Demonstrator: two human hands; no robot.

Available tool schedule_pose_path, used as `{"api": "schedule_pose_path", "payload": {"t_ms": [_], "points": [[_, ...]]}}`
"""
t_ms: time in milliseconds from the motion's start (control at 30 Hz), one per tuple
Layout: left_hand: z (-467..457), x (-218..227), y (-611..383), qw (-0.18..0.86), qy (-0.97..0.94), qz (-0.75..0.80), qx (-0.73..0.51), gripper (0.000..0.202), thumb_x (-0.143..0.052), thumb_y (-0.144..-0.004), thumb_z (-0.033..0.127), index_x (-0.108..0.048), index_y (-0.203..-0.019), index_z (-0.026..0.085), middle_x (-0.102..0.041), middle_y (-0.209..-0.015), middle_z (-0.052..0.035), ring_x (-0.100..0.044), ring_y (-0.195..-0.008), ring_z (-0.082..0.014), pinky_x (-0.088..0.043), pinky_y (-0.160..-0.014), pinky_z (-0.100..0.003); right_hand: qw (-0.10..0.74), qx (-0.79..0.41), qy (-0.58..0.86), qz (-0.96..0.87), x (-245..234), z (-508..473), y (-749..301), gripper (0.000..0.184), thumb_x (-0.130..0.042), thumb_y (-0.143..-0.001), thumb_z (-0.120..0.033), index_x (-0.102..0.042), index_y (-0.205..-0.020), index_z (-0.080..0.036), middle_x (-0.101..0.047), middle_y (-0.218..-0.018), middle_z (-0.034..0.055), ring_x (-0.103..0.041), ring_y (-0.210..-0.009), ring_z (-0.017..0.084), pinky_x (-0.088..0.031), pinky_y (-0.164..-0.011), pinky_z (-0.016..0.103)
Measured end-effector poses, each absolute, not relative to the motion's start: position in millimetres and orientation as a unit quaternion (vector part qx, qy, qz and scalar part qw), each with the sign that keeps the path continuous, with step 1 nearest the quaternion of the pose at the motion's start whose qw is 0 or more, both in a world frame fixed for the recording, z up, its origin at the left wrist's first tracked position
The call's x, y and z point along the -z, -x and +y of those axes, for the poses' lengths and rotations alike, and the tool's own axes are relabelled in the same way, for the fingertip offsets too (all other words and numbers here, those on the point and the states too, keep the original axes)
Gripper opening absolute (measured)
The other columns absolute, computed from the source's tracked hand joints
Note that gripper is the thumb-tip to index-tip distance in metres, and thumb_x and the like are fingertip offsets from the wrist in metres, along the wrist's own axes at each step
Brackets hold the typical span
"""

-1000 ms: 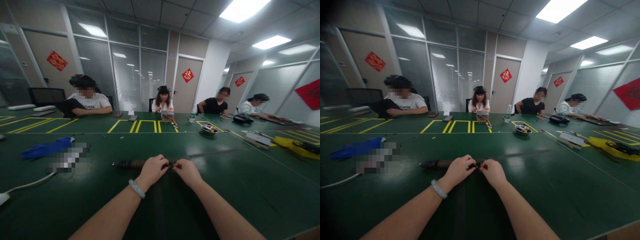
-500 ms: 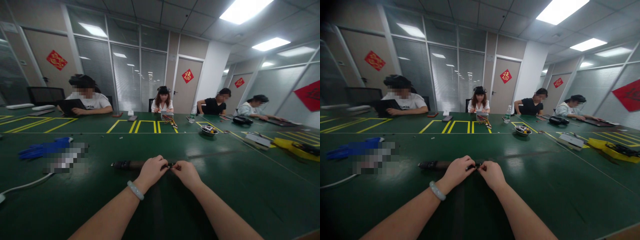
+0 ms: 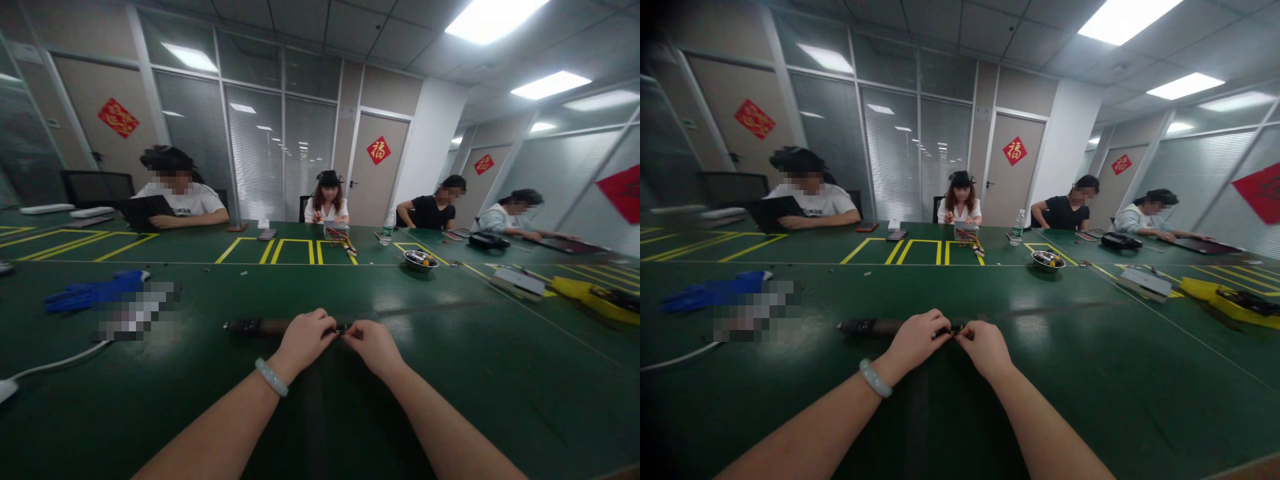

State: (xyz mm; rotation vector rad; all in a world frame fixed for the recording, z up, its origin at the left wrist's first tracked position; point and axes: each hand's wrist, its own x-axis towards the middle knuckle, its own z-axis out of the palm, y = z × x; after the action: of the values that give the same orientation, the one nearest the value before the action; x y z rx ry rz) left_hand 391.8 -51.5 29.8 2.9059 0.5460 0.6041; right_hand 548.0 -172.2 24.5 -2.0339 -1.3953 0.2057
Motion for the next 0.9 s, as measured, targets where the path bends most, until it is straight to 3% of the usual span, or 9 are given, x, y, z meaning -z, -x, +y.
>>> {"api": "schedule_pose_path", "payload": {"t_ms": [333, 633, 900], "points": [[-54.0, -32.0, -391.8, 0.067, -0.962, 0.18, -0.193, 0.013, -0.054, -0.092, 0.032, -0.062, -0.098, 0.024, -0.057, -0.102, -0.0019, -0.057, -0.089, -0.0173, -0.042, -0.076, -0.031, 0.334, -0.099, 0.775, -0.527, -18.1, -168.6, -545.1, 0.01, -0.063, -0.08, -0.03, -0.069, -0.075, -0.024, -0.067, -0.07, -0.004, -0.058, -0.062, 0.011, -0.036, -0.058, 0.022], [-53.4, -31.0, -392.5, 0.067, -0.962, 0.182, -0.19, 0.015, -0.054, -0.092, 0.031, -0.061, -0.102, 0.024, -0.057, -0.103, -0.0023, -0.057, -0.09, -0.018, -0.043, -0.078, -0.031, 0.246, 0.034, 0.771, -0.586, -22.1, -166.9, -542.3, 0.011, -0.059, -0.085, -0.026, -0.07, -0.084, -0.024, -0.068, -0.087, -0.0004, -0.06, -0.081, 0.014, -0.04, -0.075, 0.024], [-52.4, -31.1, -390.4, 0.09, -0.961, 0.163, -0.207, 0.022, -0.048, -0.095, 0.034, -0.064, -0.108, 0.03, -0.056, -0.104, -0.0011, -0.057, -0.092, -0.0174, -0.042, -0.079, -0.031, 0.212, 0.041, 0.761, -0.612, -26.1, -167.9, -544.4, 0.015, -0.055, -0.089, -0.027, -0.07, -0.09, -0.024, -0.067, -0.09, 0.001, -0.061, -0.085, 0.014, -0.041, -0.079, 0.023]]}}
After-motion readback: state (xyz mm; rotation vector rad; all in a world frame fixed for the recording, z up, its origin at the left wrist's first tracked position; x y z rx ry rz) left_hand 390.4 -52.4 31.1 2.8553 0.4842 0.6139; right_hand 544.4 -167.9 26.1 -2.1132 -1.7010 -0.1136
